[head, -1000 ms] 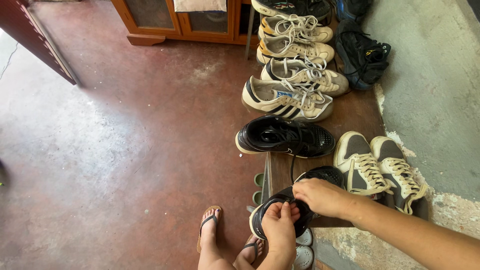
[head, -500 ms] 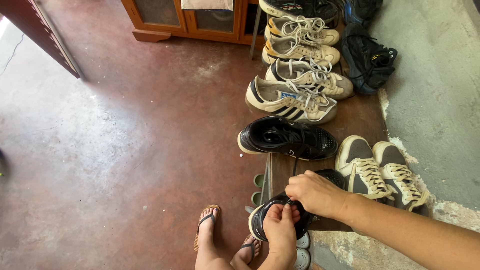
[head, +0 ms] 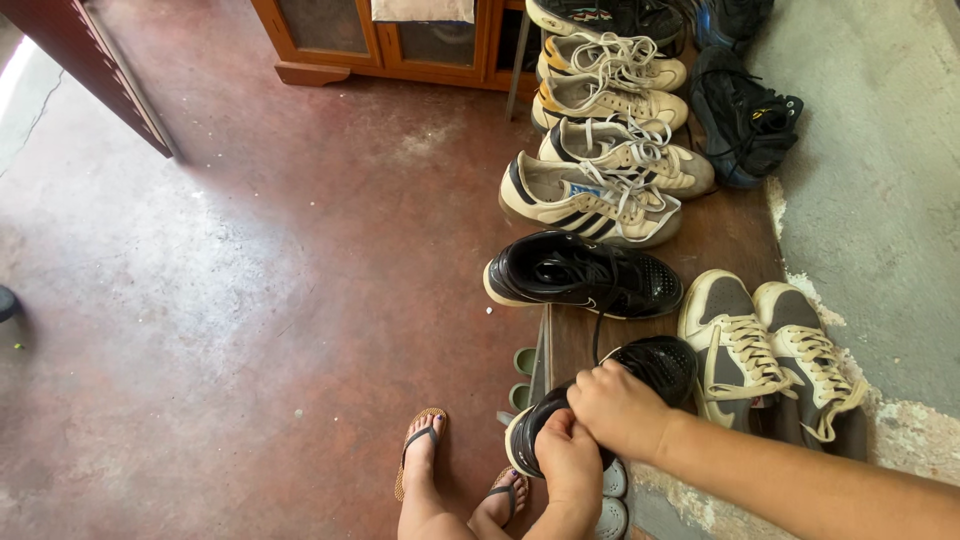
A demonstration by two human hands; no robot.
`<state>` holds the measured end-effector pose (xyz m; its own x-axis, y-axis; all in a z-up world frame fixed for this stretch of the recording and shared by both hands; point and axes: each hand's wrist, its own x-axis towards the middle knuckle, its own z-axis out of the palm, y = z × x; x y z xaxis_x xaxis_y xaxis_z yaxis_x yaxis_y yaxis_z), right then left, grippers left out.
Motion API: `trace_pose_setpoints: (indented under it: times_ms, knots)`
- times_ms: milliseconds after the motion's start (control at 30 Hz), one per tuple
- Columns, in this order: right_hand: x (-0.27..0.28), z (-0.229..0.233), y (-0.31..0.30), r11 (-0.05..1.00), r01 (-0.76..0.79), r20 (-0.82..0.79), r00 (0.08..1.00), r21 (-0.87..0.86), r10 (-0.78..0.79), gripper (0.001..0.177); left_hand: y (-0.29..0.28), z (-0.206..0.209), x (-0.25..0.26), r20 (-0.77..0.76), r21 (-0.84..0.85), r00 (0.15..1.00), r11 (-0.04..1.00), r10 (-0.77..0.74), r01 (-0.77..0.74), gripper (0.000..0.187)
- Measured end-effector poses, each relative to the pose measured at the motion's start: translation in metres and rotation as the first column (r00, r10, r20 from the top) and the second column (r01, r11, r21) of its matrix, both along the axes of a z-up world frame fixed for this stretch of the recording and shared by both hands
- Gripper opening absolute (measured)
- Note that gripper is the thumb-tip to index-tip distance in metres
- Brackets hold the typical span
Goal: The person unlaces a black sneaker by pulling the laces out of the eyelets, then re-laces the same shoe by threading the laces back through the eyelets and tying them. The task is performed on a single shoe placed on a wooden bench among other shoes.
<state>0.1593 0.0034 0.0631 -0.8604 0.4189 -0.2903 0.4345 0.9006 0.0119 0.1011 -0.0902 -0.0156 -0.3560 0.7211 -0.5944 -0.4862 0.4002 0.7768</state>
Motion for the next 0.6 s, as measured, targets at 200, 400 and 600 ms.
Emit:
trace_pose_setpoints:
  times_ms: [200,400,600]
  knots:
    - [0.016,0.007,0.028,0.721,0.475,-0.015,0.830,-0.505,-0.558,0.014,-0.008,0.042,-0.069,-0.097,-0.121,0.898,0.900,-0.430,0.418,0.017]
    - [0.035,0.011,0.036,0.345,0.540,0.067,0.603,-0.767,-0.795,0.014,0.017,0.062,-0.101,-0.821,0.215,0.541,0.781,-0.180,0.586,0.020]
    - [0.047,0.011,0.046,0.135,0.526,0.117,0.418,-0.839,-0.901,0.019,0.040,0.050,-0.102,-0.538,0.087,0.749,0.858,-0.387,0.506,0.017]
